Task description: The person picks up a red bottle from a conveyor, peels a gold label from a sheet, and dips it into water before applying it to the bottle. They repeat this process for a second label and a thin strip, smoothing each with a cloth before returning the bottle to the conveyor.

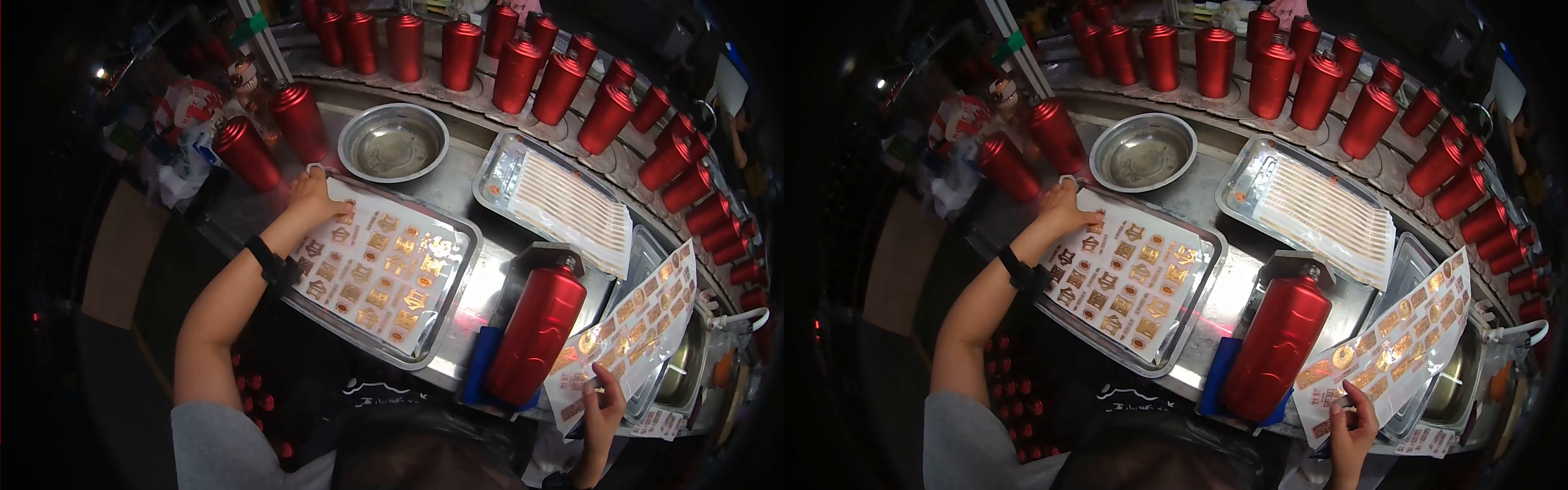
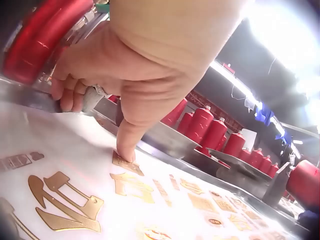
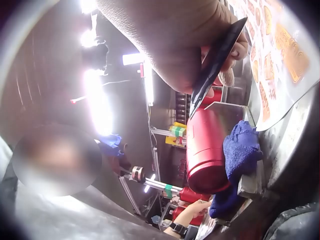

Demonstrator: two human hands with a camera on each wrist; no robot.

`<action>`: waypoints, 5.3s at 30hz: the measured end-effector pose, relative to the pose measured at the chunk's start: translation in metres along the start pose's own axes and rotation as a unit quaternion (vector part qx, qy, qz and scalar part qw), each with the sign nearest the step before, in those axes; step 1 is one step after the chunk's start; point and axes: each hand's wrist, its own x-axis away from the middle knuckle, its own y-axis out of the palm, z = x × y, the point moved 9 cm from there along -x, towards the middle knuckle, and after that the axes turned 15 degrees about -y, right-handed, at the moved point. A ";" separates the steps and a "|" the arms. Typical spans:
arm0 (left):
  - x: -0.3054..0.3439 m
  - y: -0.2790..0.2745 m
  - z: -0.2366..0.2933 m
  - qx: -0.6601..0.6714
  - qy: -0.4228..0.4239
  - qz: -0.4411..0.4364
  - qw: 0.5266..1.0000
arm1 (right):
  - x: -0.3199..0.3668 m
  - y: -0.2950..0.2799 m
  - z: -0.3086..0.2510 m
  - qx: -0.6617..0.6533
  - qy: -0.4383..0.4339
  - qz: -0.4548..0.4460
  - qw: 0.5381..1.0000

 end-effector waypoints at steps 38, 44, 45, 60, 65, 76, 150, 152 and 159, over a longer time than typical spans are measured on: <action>0.299 -0.112 0.227 0.443 0.419 -0.326 0.722 | 0.004 0.073 -0.082 0.191 -0.344 -0.148 0.907; 0.283 -0.066 0.261 0.424 0.401 -0.321 0.746 | -0.020 0.055 -0.062 -0.028 -0.161 -0.158 0.974; 0.284 -0.066 0.262 0.422 0.401 -0.316 0.749 | -0.027 0.053 -0.058 -0.049 -0.135 -0.132 0.981; 0.280 -0.059 0.267 0.477 0.386 -0.293 0.733 | -0.061 0.083 -0.048 -0.103 -0.049 -0.054 0.992; 0.281 -0.058 0.266 0.473 0.363 -0.318 0.737 | -0.060 0.083 -0.047 -0.128 -0.053 -0.044 0.989; 0.282 -0.060 0.263 0.483 0.372 -0.283 0.740 | -0.059 0.087 -0.045 -0.138 -0.059 -0.039 0.988; 0.283 0.012 0.232 0.578 0.195 -0.420 0.672 | -0.099 0.099 -0.044 -0.221 -0.031 -0.005 0.975; 0.283 0.012 0.233 0.585 0.179 -0.443 0.656 | -0.100 0.101 -0.039 -0.208 -0.043 0.000 0.977; 0.283 0.008 0.233 0.589 0.172 -0.465 0.638 | -0.103 0.099 -0.047 -0.224 -0.031 0.007 0.974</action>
